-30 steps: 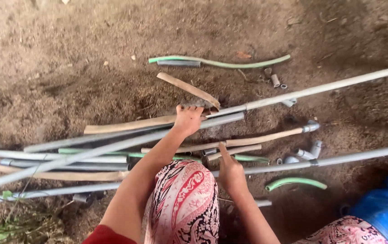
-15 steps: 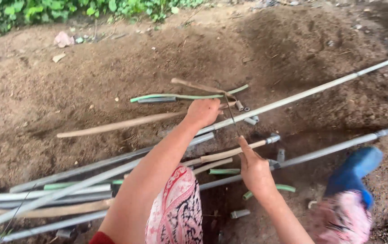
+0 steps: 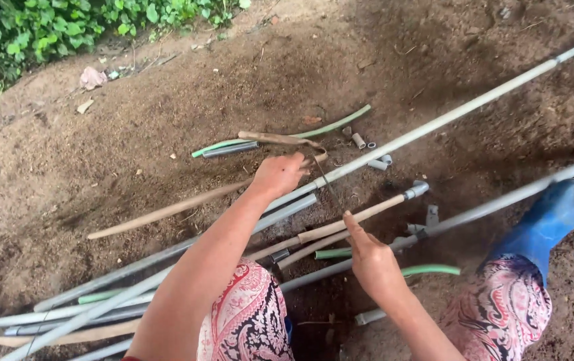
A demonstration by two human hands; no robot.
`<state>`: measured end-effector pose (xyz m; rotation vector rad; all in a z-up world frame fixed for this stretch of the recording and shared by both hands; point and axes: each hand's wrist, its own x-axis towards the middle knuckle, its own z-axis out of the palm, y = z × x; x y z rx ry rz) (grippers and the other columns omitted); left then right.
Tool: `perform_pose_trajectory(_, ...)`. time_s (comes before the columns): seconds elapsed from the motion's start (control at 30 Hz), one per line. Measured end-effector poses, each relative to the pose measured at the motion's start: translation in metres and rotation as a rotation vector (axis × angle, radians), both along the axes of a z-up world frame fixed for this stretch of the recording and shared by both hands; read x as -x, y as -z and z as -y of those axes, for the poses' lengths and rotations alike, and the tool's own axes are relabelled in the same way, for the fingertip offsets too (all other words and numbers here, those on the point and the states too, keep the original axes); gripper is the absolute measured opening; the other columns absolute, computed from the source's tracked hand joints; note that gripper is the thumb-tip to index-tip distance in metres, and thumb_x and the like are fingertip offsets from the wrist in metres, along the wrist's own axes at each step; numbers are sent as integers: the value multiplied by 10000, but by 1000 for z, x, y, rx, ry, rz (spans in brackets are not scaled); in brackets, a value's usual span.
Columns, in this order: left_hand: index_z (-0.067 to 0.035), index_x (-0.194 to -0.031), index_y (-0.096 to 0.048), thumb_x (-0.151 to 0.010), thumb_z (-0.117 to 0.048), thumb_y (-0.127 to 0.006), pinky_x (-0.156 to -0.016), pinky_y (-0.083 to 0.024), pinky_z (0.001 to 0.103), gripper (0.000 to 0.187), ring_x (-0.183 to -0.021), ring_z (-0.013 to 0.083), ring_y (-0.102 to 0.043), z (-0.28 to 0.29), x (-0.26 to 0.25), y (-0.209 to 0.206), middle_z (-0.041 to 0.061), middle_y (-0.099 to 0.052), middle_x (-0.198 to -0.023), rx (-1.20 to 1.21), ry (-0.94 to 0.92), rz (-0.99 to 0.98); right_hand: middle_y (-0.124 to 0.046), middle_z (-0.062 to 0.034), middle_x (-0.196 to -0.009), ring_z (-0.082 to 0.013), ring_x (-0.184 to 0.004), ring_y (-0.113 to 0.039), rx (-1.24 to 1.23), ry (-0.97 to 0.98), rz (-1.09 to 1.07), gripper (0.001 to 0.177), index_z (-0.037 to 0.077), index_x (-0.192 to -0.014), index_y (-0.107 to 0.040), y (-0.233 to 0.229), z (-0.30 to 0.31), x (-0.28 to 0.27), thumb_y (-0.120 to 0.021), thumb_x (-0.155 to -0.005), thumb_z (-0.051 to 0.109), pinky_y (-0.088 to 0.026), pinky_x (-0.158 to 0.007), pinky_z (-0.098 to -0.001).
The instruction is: The person uses a hand saw to cut through a metal pipe resting on a pile of other pipes and hoses. They hold the pipe steady with their left hand while sawing with their right hand. After cutting, they move the pipe and continue sawing another section.
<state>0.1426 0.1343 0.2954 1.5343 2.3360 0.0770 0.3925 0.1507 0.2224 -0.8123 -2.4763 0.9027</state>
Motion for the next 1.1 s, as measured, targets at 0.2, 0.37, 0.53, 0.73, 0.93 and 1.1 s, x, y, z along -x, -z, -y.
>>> perform_pose_trajectory(0.2, -41, -1100, -519, -929, -264, -492, -698, -558, 435, 283, -779, 315, -668, 11, 20, 40, 153, -651, -885, -75, 137, -134, -680, -176, -868, -289, -720, -696, -352, -20, -32, 583, 160, -1390, -412, 21, 2, 22, -541, -840, 19, -613, -520, -392)
perform_pose_trajectory(0.37, -50, -1065, -535, -911, -300, -518, -696, -552, 454, 294, -788, 337, -670, 31, 22, 29, 159, -662, -872, -114, 25, -78, -663, -188, -861, -341, -730, -685, -222, -45, -51, 569, 168, -1394, -393, 6, 21, 23, -500, -858, 8, -622, -506, -433)
perform_pose_trajectory(0.53, -59, -1060, -544, -915, -265, -511, -724, -560, 439, 255, -815, 330, -674, 27, 9, 22, 155, -664, -901, -41, 160, -67, -677, -213, -890, -322, -750, -687, -301, -13, -139, 534, 128, -1378, -438, 28, 2, 47, -525, -865, 11, -605, -510, -403)
perform_pose_trajectory(0.73, -97, -1025, -564, -939, -268, -472, -703, -562, 331, 212, -756, 242, -669, 33, 5, 21, 101, -652, -847, -1, 159, -6, -673, -216, -904, -373, -767, -665, -153, 17, -155, 498, 159, -1370, -454, 12, 27, 32, -514, -884, 72, -591, -531, -457)
perform_pose_trajectory(0.93, -26, -1072, -565, -963, -200, -441, -667, -529, 295, 240, -708, 216, -626, 36, -5, 5, 124, -623, -831, -42, 133, 87, -676, -200, -989, -362, -901, -631, -175, 36, -218, 518, 167, -1374, -468, 27, 2, 46, -492, -877, 25, -585, -678, -463)
perform_pose_trajectory(1.1, -106, -1164, -531, -957, -220, -458, -628, -489, 287, 247, -697, 184, -555, 42, -1, -13, 121, -650, -1021, 11, 6, 144, -615, -126, -762, -203, -600, -503, -92, -26, -152, 485, 125, -1382, -416, 17, 26, 34, -493, -907, 69, -493, -469, -324)
